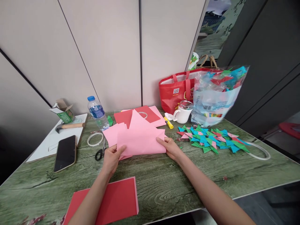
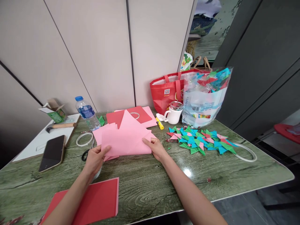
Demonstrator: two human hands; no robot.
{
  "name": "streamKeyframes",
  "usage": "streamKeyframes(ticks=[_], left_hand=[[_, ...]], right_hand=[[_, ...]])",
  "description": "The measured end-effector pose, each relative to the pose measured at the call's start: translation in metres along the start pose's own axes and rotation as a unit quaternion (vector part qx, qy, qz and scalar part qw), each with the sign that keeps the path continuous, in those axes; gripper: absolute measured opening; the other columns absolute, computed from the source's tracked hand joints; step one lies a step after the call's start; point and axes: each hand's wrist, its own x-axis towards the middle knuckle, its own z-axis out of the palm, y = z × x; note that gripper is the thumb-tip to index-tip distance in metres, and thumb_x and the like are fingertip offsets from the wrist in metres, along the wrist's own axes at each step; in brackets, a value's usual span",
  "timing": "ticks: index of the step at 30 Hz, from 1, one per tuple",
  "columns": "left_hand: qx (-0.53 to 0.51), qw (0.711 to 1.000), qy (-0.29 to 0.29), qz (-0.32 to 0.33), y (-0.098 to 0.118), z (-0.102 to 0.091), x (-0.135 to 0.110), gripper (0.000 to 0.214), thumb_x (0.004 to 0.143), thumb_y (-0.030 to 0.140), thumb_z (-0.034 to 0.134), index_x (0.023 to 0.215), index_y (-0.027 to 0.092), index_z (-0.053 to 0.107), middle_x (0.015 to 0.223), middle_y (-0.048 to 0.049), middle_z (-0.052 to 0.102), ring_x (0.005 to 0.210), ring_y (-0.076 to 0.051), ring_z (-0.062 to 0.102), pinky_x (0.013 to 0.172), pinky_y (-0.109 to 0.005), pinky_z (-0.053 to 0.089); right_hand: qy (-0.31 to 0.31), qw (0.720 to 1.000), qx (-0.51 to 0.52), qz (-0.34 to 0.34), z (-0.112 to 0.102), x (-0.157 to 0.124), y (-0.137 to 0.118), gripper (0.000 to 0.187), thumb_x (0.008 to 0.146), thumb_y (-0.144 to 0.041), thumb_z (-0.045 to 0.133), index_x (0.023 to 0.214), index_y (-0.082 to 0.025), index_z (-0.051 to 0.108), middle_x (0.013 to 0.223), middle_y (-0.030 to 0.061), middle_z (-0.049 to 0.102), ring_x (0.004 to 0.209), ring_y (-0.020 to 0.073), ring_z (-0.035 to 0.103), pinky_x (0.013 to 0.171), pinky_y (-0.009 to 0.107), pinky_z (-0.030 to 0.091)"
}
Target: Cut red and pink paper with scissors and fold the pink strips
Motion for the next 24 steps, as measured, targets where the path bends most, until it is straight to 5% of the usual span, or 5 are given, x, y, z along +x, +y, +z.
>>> streamKeyframes(ticks=[8, 14, 20, 24], left_hand=[[0.003, 0.992, -0.06, -0.114, 0.0034, 0.0012, -0.0021, 0.029, 0.058, 0.03, 0.077, 0.074, 0.007, 0.07, 0.074, -0.0091, 0.071, 0.069, -0.021, 0.066, 0.069, -0.04, 0.057], [0.008, 0.996, -0.057, -0.074, -0.0033, 0.0023, -0.0019, 0.029, 0.054, 0.027, 0.079, 0.075, 0.009, 0.072, 0.083, -0.0093, 0.072, 0.073, -0.021, 0.066, 0.072, -0.038, 0.056], [0.143, 0.989, -0.034, -0.025, -0.0026, -0.0008, -0.0011, 0.025, 0.048, 0.023, 0.081, 0.066, 0.009, 0.071, 0.067, -0.0076, 0.072, 0.061, -0.02, 0.064, 0.065, -0.033, 0.055], [0.103, 0.994, -0.024, -0.022, -0.0046, -0.0028, 0.0013, 0.03, 0.051, 0.025, 0.08, 0.076, 0.011, 0.072, 0.082, -0.0101, 0.073, 0.07, -0.02, 0.066, 0.07, -0.03, 0.053]], right_hand=[[0.038, 0.998, -0.013, -0.045, -0.002, 0.0019, 0.0007, 0.031, 0.053, -0.04, 0.079, 0.068, -0.014, 0.072, 0.066, 0.0048, 0.07, 0.057, 0.0159, 0.059, 0.058, 0.03, 0.046], [0.042, 0.998, -0.001, -0.056, -0.0009, 0.0014, -0.0052, 0.029, 0.049, -0.039, 0.08, 0.065, -0.016, 0.072, 0.071, 0.0056, 0.071, 0.063, 0.0192, 0.063, 0.064, 0.034, 0.049], [0.038, 0.992, -0.074, -0.098, -0.0052, 0.0011, -0.0047, 0.027, 0.051, -0.04, 0.078, 0.064, -0.017, 0.073, 0.077, 0.0059, 0.071, 0.066, 0.0205, 0.061, 0.061, 0.034, 0.049], [0.0, 0.988, -0.113, -0.105, -0.003, -0.0027, -0.0031, 0.028, 0.057, -0.042, 0.075, 0.066, -0.015, 0.072, 0.075, 0.0053, 0.069, 0.062, 0.018, 0.058, 0.055, 0.029, 0.046]])
